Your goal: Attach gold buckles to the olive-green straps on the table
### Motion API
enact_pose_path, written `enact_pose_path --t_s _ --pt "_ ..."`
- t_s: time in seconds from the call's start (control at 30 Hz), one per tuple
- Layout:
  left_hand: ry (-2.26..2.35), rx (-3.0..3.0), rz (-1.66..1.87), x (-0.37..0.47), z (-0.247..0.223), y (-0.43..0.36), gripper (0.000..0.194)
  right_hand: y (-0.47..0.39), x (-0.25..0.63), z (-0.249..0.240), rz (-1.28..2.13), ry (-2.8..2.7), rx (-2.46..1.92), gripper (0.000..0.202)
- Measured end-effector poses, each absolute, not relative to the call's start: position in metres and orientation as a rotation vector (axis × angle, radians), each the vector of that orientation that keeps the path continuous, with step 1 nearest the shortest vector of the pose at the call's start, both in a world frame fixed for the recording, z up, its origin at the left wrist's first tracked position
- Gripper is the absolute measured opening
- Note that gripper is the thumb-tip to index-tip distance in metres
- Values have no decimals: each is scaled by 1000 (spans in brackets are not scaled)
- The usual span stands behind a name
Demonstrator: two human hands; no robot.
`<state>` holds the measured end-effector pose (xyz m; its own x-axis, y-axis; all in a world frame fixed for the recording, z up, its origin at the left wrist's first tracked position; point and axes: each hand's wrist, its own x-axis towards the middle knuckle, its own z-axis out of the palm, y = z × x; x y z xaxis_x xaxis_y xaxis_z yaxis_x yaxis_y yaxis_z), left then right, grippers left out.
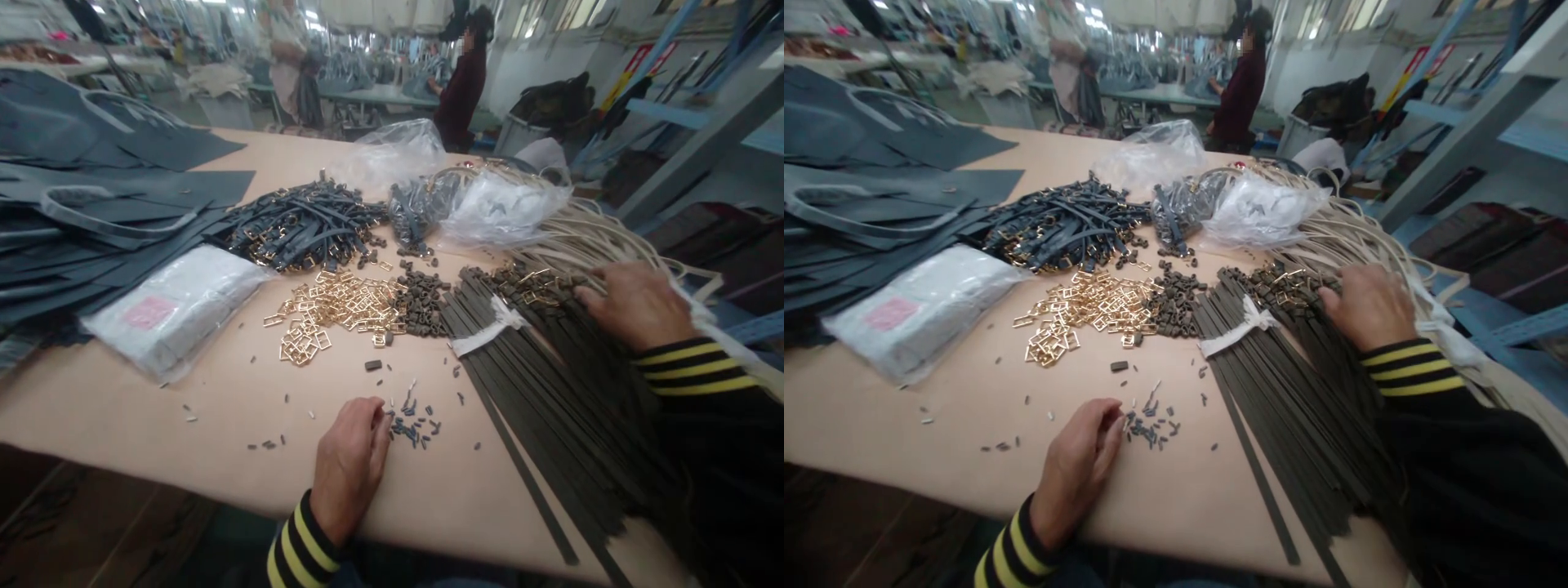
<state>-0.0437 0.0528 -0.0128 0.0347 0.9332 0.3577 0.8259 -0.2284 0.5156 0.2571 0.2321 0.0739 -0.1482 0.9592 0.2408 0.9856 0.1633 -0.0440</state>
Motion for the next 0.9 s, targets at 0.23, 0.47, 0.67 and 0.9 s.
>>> enact_pose_path --t_s 0.23,0.47,0.67,0.9 --pt "1812 2172 992 -46 -11 54 10 191 147 78 338 -2759 -1628 20" --pt "1797 2197 1020 -46 -14 55 12 155 147 45 106 -2583 -2117 19" --pt "1796 2225 1040 -47 -15 56 15 137 148 36 83 -2468 -2156 15" --pt "1691 1779 1228 -32 4 33 20 77 165 69 867 -2485 -1697 6"
